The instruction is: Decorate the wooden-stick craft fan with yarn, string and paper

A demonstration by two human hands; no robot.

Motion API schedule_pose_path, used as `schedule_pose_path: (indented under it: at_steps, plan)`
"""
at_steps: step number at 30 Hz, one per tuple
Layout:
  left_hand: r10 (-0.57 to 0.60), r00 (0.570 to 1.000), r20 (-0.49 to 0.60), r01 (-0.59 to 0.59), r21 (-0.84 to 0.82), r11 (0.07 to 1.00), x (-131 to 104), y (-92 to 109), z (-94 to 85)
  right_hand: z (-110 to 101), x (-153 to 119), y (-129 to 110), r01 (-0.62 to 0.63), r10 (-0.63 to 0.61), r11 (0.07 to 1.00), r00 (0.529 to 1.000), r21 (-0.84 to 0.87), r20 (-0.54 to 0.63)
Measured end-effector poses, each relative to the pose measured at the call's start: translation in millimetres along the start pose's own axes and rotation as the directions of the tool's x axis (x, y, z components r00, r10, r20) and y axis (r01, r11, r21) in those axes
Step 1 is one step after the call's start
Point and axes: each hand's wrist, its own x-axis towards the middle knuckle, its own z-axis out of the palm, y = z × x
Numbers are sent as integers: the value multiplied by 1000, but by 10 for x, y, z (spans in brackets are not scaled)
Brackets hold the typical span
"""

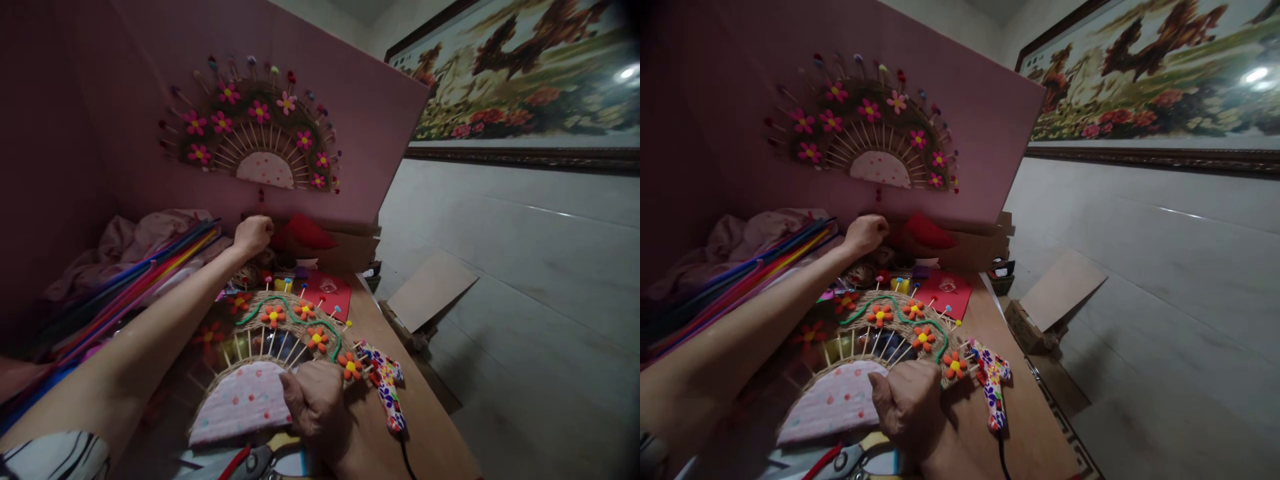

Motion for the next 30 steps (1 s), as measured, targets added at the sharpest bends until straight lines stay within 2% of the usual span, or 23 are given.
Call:
schedule_pose_path:
  at_steps: [2, 5, 10, 15, 18, 24, 30]
  plan:
    - [60, 985, 163, -64, 21, 998, -69, -36, 12, -9, -1, -7, 1, 0, 1000, 1000, -20, 21]
    - [135, 912, 388, -158, 28, 987, -135, -91, 71, -10, -1, -15, 2, -2, 1000, 1000, -31, 24]
    - [176, 812, 557, -271, 92, 958, -141, -101, 151, -2, 2, -15, -23, 23, 999, 1000, -29, 20]
    - [177, 727, 663, -388, 185, 903, -143, -51, 195, -1, -3, -7, -29, 30, 998, 999, -47, 31]
    - [170, 695, 698, -446, 233, 864, -174, -16, 207, -7, 1, -7, -23, 26, 997, 999, -72, 42]
    - [175, 680, 712, -507, 284, 814, -248, 58, 171, 0, 8, -6, -28, 29, 999, 999, -35, 19]
    - [151, 671, 726, -499, 292, 816, -267, 70, 174, 19, -5, 11, -31, 31, 999, 999, -10, 8]
